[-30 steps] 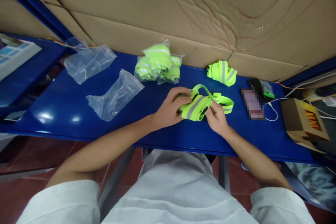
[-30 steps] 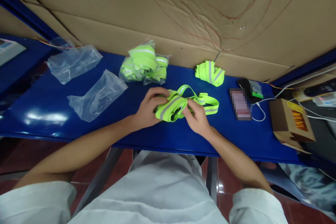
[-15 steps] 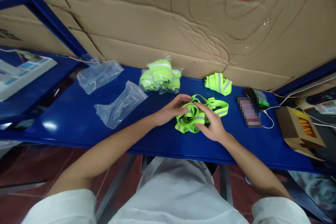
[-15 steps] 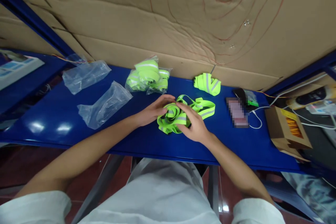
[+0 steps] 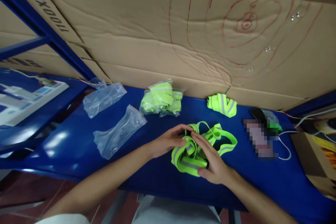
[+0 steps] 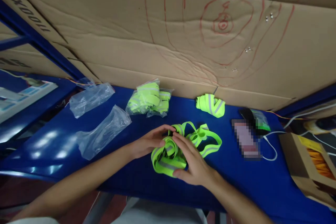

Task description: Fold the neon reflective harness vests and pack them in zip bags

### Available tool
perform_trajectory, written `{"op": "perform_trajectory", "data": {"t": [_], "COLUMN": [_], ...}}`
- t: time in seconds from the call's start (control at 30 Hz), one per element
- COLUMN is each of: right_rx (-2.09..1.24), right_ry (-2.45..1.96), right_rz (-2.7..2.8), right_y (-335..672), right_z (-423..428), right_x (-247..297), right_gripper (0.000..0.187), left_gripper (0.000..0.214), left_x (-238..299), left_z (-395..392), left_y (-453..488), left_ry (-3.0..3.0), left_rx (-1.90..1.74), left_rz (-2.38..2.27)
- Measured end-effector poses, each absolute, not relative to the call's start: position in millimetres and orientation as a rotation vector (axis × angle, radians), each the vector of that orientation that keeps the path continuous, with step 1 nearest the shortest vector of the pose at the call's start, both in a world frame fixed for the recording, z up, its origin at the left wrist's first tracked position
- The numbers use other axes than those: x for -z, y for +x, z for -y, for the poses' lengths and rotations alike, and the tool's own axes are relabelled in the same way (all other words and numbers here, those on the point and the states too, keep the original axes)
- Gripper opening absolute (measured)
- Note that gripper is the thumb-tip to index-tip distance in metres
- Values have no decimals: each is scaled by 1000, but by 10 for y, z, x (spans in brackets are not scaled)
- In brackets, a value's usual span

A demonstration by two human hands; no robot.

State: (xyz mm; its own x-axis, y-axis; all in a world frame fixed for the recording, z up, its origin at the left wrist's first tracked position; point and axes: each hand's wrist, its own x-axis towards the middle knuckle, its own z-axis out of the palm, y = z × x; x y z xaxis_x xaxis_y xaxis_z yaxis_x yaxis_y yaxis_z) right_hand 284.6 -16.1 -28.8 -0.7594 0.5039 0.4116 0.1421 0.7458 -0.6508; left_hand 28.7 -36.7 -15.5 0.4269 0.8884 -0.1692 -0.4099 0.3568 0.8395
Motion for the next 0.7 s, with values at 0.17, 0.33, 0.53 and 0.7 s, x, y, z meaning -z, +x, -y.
{"op": "perform_trajectory", "data": {"t": [0.17, 0.33, 0.53, 0.7], "right_rx": [-712, -805, -930, -1053], "right_ry": [-605, -668, -813, -864], "right_rz": [2132, 2054, 1967, 1905], "right_y": [2873, 2813, 2735, 2727], "right_z": [194, 195, 191, 179], "right_x": [371, 347, 341, 389], "right_gripper": [54, 30, 27, 31], "left_gripper": [56, 59, 63, 65], "left_x": [227, 197, 206, 295], "left_z": [343, 337, 353, 295], "left_y": [268, 251, 226, 203], "left_ry": [605, 563, 605, 547], "left_rx": [-951, -979, -1015, -1039], "left_rz": [-616, -599, -562, -540]}}
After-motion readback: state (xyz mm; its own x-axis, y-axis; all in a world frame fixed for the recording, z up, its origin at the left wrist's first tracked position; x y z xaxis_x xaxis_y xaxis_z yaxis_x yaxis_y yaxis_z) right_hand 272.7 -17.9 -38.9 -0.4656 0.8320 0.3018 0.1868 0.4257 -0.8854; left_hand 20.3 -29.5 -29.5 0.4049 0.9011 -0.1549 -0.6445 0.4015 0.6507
